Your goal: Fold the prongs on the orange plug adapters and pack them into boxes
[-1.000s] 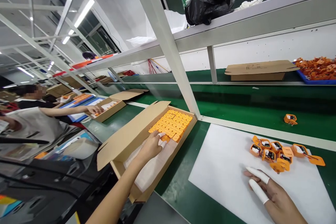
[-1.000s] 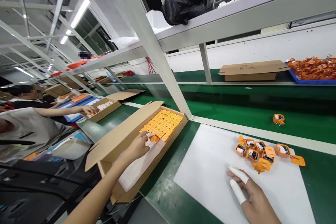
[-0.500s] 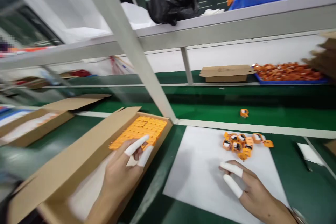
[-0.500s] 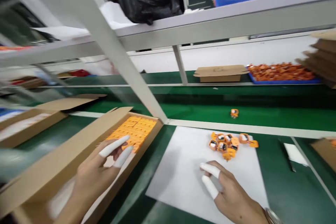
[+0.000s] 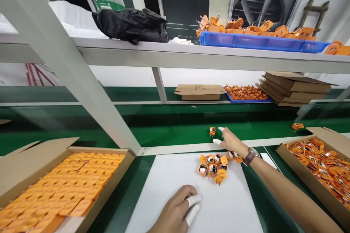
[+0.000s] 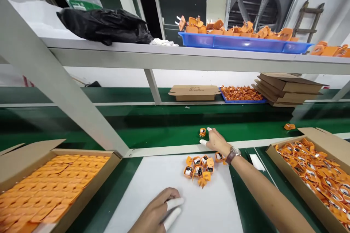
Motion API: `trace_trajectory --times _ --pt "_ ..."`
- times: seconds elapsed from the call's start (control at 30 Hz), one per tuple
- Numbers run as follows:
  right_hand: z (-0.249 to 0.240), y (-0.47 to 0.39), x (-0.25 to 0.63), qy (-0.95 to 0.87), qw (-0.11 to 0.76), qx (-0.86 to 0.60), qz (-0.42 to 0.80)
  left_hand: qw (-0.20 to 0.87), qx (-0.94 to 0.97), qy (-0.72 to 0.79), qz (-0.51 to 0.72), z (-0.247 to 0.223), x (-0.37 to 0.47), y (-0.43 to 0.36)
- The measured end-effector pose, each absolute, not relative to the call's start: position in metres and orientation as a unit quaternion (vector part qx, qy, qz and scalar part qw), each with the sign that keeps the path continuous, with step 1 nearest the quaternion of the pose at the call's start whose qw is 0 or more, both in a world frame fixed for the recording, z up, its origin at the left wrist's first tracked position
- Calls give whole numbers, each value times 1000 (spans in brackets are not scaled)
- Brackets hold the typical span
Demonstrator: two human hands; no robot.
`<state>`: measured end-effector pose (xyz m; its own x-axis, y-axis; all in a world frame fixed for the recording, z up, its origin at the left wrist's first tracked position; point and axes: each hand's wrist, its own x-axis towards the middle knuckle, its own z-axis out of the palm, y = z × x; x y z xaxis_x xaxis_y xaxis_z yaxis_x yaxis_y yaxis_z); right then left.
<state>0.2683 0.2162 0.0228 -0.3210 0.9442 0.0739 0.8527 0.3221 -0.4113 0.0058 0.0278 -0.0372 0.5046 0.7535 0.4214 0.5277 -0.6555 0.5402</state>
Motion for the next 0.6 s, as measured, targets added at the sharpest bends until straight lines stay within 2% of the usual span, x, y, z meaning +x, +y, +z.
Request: trace_trajectory --times 0.2,0.33,0.47,0.6 --pt "10 261 216 -787 81 -592 154 203 840 352 359 -68 0 38" --pt "10 272 196 -784 73 -594 165 223 834 350 364 -73 -2 39" --pt "23 262 196 -800 100 -556 202 236 831 347 366 -63 0 35" --pt "49 222 198 -819 176 -481 259 299 765 390 415 -53 0 32"
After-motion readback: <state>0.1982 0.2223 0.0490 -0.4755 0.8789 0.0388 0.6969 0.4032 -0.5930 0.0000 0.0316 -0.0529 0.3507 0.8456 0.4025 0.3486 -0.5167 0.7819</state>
